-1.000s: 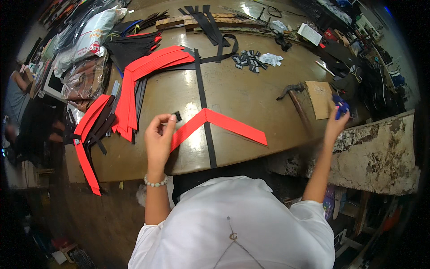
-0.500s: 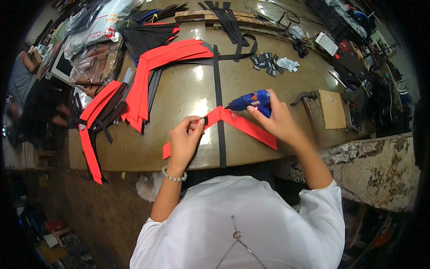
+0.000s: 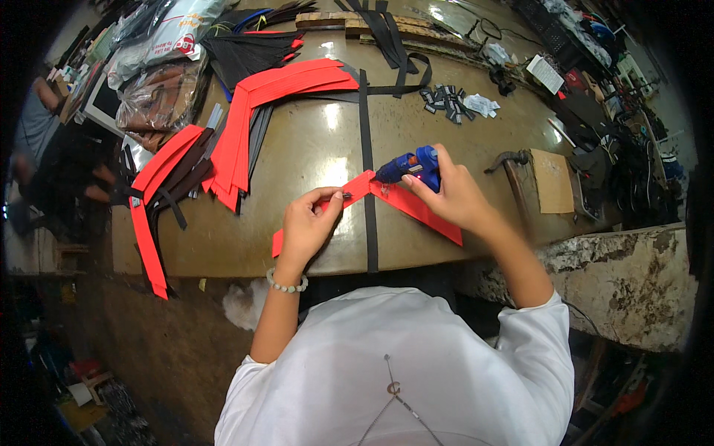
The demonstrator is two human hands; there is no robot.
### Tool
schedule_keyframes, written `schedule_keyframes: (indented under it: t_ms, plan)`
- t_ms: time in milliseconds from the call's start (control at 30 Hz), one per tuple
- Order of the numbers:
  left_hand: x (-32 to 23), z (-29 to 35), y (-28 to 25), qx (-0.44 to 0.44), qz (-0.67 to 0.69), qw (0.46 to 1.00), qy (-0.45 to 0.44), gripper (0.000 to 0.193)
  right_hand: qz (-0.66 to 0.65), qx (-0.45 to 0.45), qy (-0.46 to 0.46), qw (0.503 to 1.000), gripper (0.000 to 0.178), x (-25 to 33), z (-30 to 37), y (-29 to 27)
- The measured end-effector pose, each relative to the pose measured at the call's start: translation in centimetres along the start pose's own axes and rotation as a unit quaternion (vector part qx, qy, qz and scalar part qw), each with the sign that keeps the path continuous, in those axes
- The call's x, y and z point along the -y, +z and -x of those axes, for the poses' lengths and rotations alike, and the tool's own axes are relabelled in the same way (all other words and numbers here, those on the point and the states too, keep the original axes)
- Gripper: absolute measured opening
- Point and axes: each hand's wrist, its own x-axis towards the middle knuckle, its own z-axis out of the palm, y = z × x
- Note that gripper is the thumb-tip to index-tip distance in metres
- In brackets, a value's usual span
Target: The person assembles straps by applying hot glue to black fabric strips, attaching red fabric pieces, and securing small metal buckles with a hammer. The process is repeated multiple times on a cluttered workbench.
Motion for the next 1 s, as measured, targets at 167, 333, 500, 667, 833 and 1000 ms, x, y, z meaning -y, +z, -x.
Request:
schedule_keyframes:
  t_ms: [167,333,500,667,833,1000]
  plan:
    - [0.3,0.0,-0.2,0.011,-0.011,1.0,-0.003,0.023,-0.015,0.017,0.008,1.0,0.046,1.2,2.1,0.2]
    - [1.3,-0.4,0.9,-0.04,0.097,0.994,0.032,0.022,-0.082,0.051,-0.01,0.995,0.042,0.2,4.0,-1.0]
    - [0.9,-0.5,0.3,-0.026,0.074,0.997,0.014,0.023,-0.151,-0.324,0.138,0.924,0.041,-9.3,6.1,-6.0]
    - [-1.2,-1.1,-0.3,0.002,0.004,1.0,0.012,0.025,0.187,-0.549,0.33,0.745,0.066,-22.2,11.0,-11.5]
    - [-2.2,-2.7,1.1,0.051,-0.036,0.998,0.022,0.026,0.279,-0.292,0.544,0.736,0.067,-19.6,15.4,-12.9]
    - [-1.7,-3.0,2.0,0.05,-0.047,0.998,0.003,0.023,0.123,-0.304,0.326,0.887,0.055,-7.5,13.0,-8.3]
